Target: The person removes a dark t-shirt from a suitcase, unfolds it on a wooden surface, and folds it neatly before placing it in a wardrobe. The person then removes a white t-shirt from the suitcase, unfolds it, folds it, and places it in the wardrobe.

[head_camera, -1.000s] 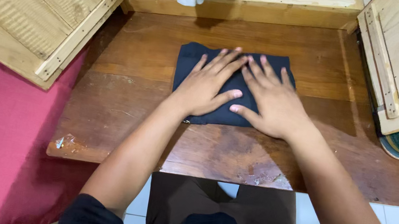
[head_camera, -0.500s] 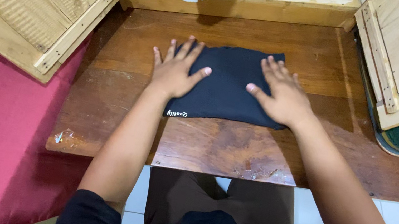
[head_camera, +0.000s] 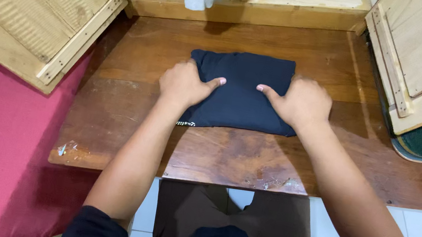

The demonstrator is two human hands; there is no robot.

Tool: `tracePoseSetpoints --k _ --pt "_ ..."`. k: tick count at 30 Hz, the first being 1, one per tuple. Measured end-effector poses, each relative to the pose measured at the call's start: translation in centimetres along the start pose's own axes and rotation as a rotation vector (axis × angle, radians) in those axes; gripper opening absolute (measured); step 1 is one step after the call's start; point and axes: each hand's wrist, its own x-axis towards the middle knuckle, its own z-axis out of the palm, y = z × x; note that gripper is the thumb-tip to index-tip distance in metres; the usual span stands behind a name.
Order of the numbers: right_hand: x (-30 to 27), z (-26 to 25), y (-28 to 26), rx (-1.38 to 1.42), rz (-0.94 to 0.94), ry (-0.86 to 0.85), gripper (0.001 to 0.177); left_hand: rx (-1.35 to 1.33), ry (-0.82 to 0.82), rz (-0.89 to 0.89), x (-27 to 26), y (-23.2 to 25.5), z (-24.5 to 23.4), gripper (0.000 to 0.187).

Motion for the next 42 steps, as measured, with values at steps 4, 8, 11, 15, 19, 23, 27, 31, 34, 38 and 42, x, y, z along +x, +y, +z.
tracePoseSetpoints --k 4,8,11,15,19,23,27,31,34,38,42 --pt "0.6 1.0 0.4 0.153 -0.047 0.03 0.077 -0.098 -0.008 0.05 0.7 -0.6 1.5 0.064" --pt "1.2 1.7 1.0 0.313 -0.051 0.062 0.069 -0.171 0.034 0.117 1.6 -2.1 3.0 0.044" --pt "1.2 2.0 1.2 0.413 -0.033 0.056 0.06 -0.456 0.16 0.272 2.3 -2.7 4.4 0.041" --pt "1.5 2.4 1.4 0.781 -0.03 -0.003 0.04 -0.615 0.043 0.158 3.7 -2.8 6.1 0.039" --pt "2.6 3.1 1.4 1.355 0.132 -0.134 0.033 -0.873 0.098 0.184 4.4 -3.1 7.3 0.035" --pt "2.9 3.6 1.6 1.491 0.212 -0.18 0.032 -1.016 0.093 0.173 4.7 -2.9 8.2 0.035" --pt "2.8 3.6 1.8 1.549 0.247 -0.197 0.033 -1.139 0.054 0.22 4.8 -2.8 8.1 0.034" --pt "3.2 2.7 1.8 1.524 0.306 -0.267 0.033 -1.266 -0.094 0.113 4.5 -2.3 7.1 0.035" --pt "3.6 1.6 1.4 1.547 0.355 -0.323 0.031 -1.285 -0.142 0.079 4.6 -2.0 5.9 0.036" --pt "5.6 -0.3 1.2 1.64 0.369 -0.348 0.026 -1.259 -0.156 0.108 6.6 -0.7 3.8 0.038" --pt "8.7 -2.7 1.8 1.75 0.237 -0.318 0.019 -1.263 -0.166 0.075 9.8 1.3 0.9 0.035"
